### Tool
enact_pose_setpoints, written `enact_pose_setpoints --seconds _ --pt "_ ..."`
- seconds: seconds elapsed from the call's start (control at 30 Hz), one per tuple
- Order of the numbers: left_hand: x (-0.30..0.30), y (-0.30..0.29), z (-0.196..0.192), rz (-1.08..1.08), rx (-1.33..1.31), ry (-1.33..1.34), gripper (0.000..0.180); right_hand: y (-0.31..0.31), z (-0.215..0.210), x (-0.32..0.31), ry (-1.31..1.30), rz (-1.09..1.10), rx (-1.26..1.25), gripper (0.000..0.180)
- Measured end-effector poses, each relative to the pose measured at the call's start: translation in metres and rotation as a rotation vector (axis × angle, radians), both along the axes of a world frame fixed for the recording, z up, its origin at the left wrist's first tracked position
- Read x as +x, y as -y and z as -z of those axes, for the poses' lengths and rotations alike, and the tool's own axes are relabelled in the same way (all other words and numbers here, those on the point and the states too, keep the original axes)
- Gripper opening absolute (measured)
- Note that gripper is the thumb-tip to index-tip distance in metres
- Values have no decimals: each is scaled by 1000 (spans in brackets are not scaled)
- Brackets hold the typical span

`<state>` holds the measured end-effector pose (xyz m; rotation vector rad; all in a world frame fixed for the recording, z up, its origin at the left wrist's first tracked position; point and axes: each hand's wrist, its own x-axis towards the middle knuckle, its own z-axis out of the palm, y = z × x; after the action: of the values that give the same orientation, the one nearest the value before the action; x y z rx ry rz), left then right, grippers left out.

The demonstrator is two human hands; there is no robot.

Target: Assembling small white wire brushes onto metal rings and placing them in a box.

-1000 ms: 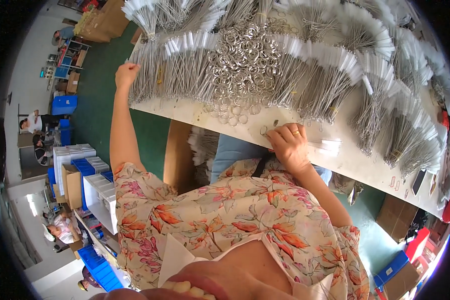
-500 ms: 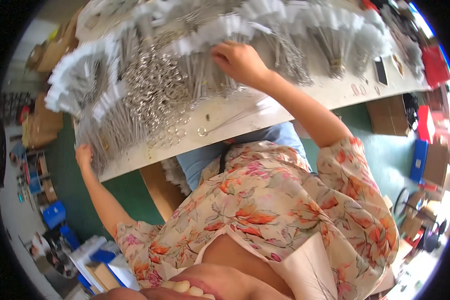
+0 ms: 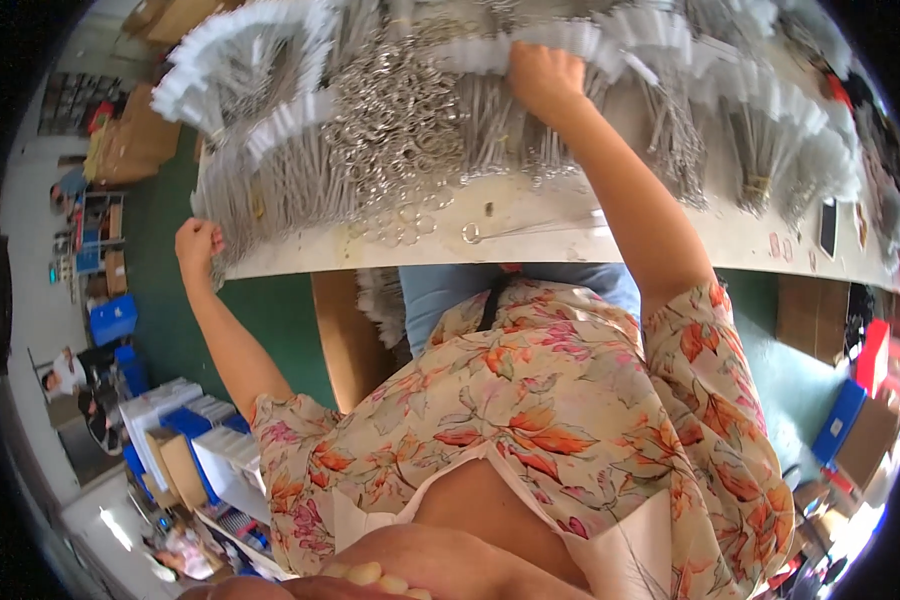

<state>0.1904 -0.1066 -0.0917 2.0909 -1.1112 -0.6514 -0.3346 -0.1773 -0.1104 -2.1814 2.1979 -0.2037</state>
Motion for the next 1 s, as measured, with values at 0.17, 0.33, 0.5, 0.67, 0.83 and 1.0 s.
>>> enact_pose_setpoints --seconds 0.17,0.33,0.5,0.67,0.83,1.0 --pt "-92 11 -22 226 -301 -114 15 0 -3 -2 -33 -10 -17 22" --pt "-116 67 34 465 -119 651 37 -1 -7 2 222 102 -21 30" --pt "-56 94 78 536 -73 441 35 -10 -50 -7 1682 -179 -501 20" --pt "-83 88 57 447 3 238 29 -67 -82 -99 591 -17 -580 22" --pt "-124 75 16 278 -621 434 29 -81 -26 -158 158 -4 -353 21" --pt "-180 63 -16 163 -914 359 25 -64 -22 -154 253 143 -149 14"
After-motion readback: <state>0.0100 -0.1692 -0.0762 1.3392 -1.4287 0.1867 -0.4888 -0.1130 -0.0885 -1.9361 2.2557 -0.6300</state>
